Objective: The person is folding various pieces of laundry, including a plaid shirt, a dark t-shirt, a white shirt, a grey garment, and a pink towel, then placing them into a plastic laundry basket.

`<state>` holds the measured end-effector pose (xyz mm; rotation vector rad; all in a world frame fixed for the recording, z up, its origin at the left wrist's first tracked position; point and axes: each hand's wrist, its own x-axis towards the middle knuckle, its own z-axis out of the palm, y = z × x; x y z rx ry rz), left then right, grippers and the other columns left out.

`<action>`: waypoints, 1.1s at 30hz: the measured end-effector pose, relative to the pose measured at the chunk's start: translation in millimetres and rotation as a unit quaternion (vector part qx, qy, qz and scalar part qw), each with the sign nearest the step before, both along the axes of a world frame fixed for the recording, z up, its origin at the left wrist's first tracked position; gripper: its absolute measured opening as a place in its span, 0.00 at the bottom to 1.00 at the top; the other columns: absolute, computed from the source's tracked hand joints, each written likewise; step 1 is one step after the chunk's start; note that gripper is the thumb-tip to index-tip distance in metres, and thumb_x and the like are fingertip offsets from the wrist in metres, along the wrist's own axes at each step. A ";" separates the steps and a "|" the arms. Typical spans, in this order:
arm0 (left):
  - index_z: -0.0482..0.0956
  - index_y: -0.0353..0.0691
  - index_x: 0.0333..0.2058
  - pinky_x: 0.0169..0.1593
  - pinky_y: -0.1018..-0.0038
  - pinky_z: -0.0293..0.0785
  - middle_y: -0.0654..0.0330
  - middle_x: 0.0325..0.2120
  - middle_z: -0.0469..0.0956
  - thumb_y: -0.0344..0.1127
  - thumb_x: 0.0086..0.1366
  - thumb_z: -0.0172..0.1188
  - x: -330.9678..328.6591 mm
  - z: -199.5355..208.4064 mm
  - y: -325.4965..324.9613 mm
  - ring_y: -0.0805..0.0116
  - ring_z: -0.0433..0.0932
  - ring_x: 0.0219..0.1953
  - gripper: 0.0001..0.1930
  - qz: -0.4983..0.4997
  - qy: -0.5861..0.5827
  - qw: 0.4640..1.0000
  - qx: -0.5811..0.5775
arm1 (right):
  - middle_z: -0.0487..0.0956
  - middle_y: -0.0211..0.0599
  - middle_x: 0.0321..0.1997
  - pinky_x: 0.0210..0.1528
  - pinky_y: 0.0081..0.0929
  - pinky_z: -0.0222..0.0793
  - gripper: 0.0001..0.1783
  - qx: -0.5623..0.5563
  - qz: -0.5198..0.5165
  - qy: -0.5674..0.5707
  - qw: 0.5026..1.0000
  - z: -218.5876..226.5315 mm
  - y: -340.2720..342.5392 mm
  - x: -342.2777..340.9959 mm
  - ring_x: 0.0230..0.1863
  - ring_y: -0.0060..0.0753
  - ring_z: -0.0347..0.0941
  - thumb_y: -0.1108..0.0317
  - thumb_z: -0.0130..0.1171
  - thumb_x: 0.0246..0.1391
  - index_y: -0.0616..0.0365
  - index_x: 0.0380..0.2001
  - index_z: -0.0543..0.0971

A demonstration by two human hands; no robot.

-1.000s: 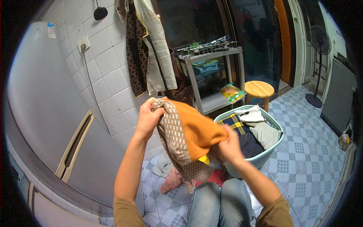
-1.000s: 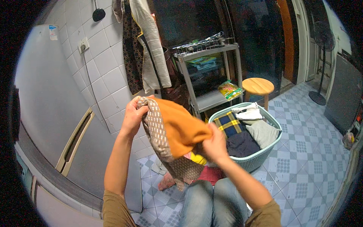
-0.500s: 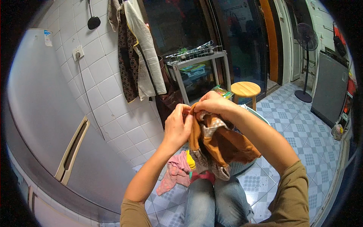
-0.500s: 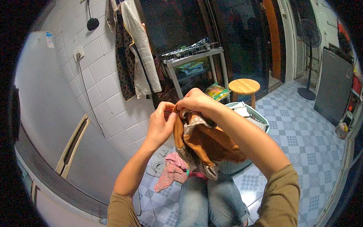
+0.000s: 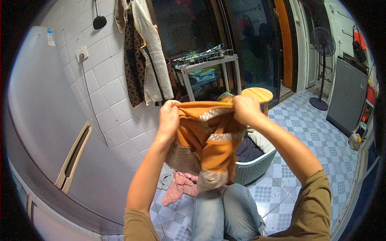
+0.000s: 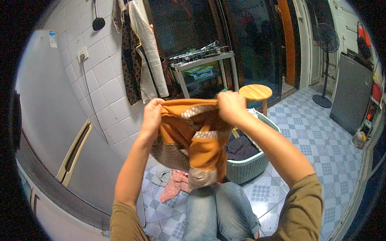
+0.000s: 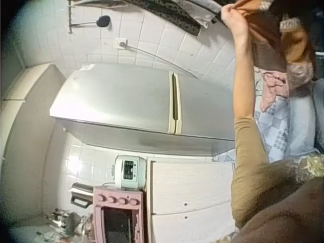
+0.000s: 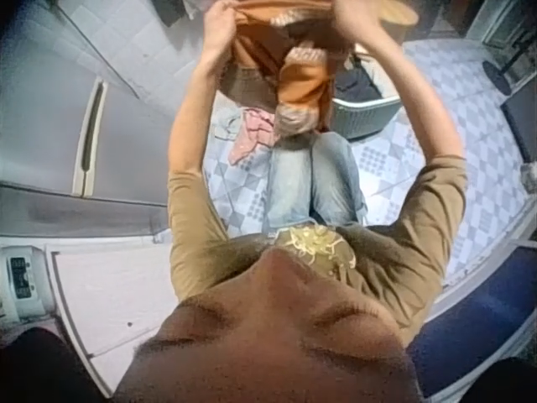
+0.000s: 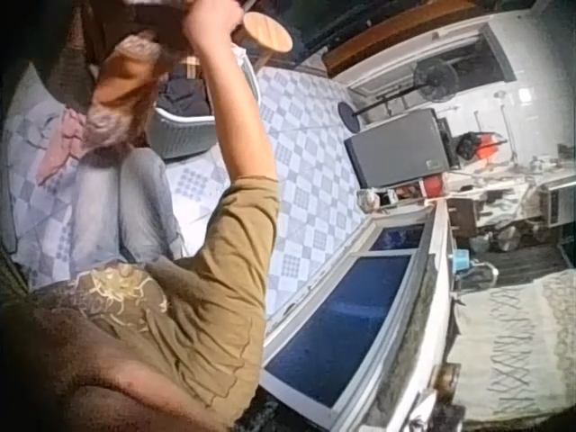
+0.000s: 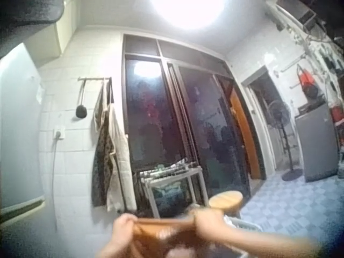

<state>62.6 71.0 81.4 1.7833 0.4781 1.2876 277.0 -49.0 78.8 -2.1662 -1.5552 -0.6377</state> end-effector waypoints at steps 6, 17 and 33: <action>0.72 0.43 0.43 0.34 0.75 0.71 0.62 0.27 0.72 0.31 0.55 0.61 -29.0 42.6 -26.3 0.69 0.73 0.28 0.16 0.045 0.187 0.918 0.346 | 0.75 0.47 0.23 0.33 0.34 0.65 0.04 0.211 0.115 0.326 0.915 -11.5 17.8 61.5 0.29 0.40 0.72 0.73 0.49 0.43 0.62 0.22 0.71; 0.77 0.33 0.32 0.40 0.76 0.67 0.58 0.27 0.70 0.20 0.51 0.48 -113.3 91.2 -6.2 0.65 0.71 0.31 0.11 0.077 0.221 0.896 0.378 | 0.75 0.26 0.40 0.48 0.20 0.63 0.32 -0.295 0.415 0.478 0.715 -51.6 -44.2 31.6 0.43 0.20 0.67 0.58 0.72 0.37 0.60 0.45 0.73; 0.75 0.34 0.38 0.43 0.80 0.70 0.64 0.30 0.77 0.33 0.59 0.56 -146.2 84.9 8.5 0.79 0.74 0.34 0.11 -0.108 0.287 0.952 -0.018 | 0.72 0.23 0.34 0.42 0.16 0.64 0.09 0.135 0.396 0.380 0.825 -39.3 -36.5 28.5 0.36 0.13 0.66 0.74 0.56 0.51 0.60 0.37 0.72</action>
